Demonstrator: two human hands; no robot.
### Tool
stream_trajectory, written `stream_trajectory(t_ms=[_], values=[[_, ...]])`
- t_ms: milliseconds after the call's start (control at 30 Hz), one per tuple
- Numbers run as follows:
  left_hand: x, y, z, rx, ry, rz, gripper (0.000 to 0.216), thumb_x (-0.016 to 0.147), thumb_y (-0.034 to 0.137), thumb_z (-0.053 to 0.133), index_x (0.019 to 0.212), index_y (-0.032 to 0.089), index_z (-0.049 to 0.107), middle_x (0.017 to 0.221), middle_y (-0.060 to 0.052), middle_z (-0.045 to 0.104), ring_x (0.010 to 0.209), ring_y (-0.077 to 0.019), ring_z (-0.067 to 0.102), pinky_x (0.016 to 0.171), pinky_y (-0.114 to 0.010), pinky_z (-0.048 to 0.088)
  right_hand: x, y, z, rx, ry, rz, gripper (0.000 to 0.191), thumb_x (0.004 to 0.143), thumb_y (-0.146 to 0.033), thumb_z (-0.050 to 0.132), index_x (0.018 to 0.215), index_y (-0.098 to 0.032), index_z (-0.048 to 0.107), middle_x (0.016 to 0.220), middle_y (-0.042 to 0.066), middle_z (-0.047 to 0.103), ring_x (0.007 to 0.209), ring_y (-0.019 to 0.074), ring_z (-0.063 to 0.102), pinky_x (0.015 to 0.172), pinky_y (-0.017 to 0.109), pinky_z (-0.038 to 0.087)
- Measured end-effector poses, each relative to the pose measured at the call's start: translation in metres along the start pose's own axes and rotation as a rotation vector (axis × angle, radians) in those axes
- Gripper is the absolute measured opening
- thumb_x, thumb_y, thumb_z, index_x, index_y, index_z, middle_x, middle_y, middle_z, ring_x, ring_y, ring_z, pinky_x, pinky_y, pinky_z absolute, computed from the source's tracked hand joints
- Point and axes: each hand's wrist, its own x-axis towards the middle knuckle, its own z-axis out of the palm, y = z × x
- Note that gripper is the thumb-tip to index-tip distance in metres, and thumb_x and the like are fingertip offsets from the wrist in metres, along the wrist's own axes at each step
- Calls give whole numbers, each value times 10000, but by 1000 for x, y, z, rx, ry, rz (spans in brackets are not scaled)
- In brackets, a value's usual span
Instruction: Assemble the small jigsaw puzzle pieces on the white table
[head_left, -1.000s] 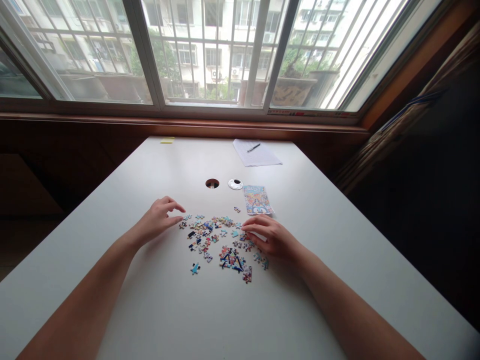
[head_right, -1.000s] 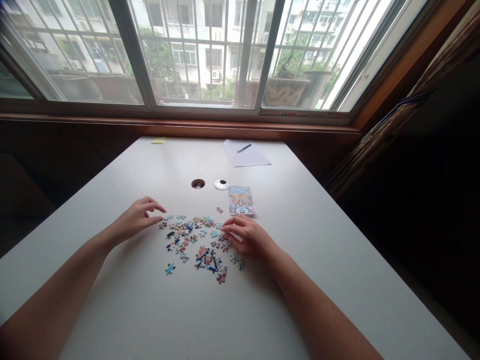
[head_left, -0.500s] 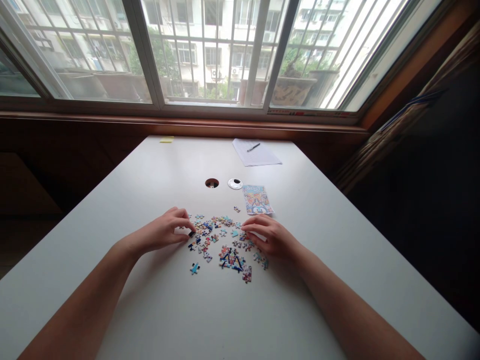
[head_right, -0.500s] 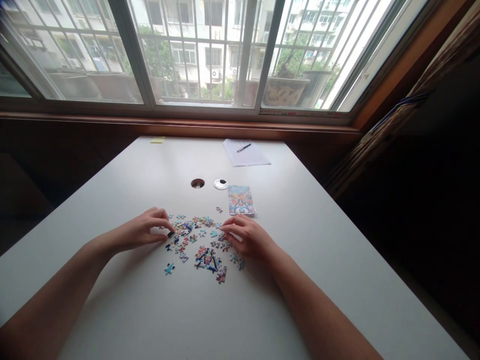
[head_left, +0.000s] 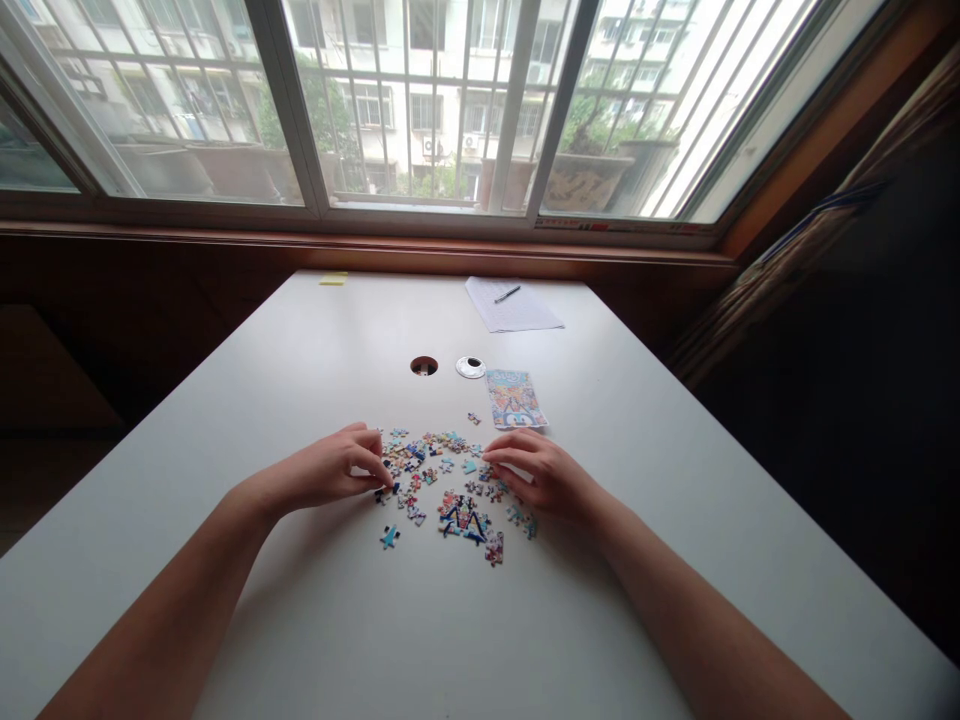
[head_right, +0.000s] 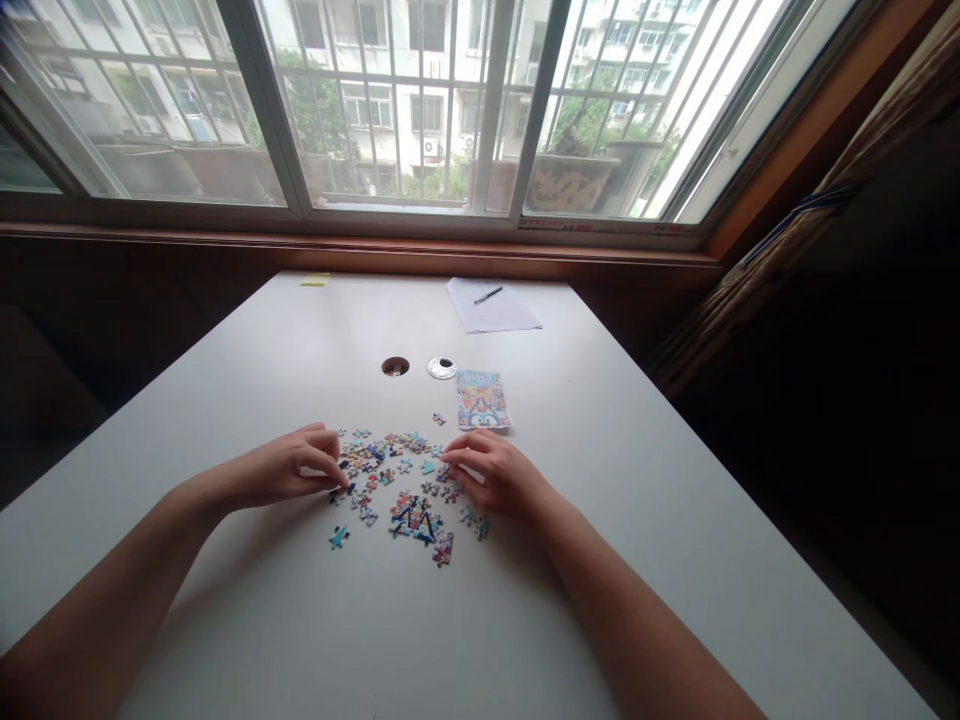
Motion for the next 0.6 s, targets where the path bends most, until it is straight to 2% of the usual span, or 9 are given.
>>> stream_trajectory(t_ms=[133, 267, 400, 600], values=[[1, -3, -1, 0, 56, -13, 176, 948, 354, 607, 938, 292, 771, 902, -54, 624, 920, -208, 548, 786, -294, 463, 0, 0, 0, 4, -3, 1, 231, 953, -184, 586, 1155, -244, 679, 1064, 85, 710, 983, 219, 659, 875, 407, 568], [3, -7, 3, 41, 99, -30, 178, 941, 352, 614, 1051, 304, 745, 951, -58, 613, 956, -221, 532, 815, -307, 461, 0, 0, 0, 3, -4, 7, 228, 952, -187, 589, 1151, -247, 684, 1062, 86, 712, 976, 217, 665, 876, 399, 571], [5, -8, 8, 40, 90, -18, 235, 924, 389, 648, 1137, 329, 726, 1012, -61, 597, 994, -232, 511, 856, -325, 462, 1, -1, -1, -3, 10, 1, 214, 951, -199, 597, 1138, -249, 690, 1047, 85, 717, 960, 216, 673, 868, 396, 576], [8, -5, 11, 32, 98, -23, 260, 926, 411, 658, 1159, 315, 719, 1066, -73, 594, 1039, -243, 497, 887, -350, 459, 1, -1, 0, -6, 2, 2, 226, 945, -183, 599, 1144, -243, 687, 1061, 85, 715, 973, 215, 670, 875, 394, 572]])
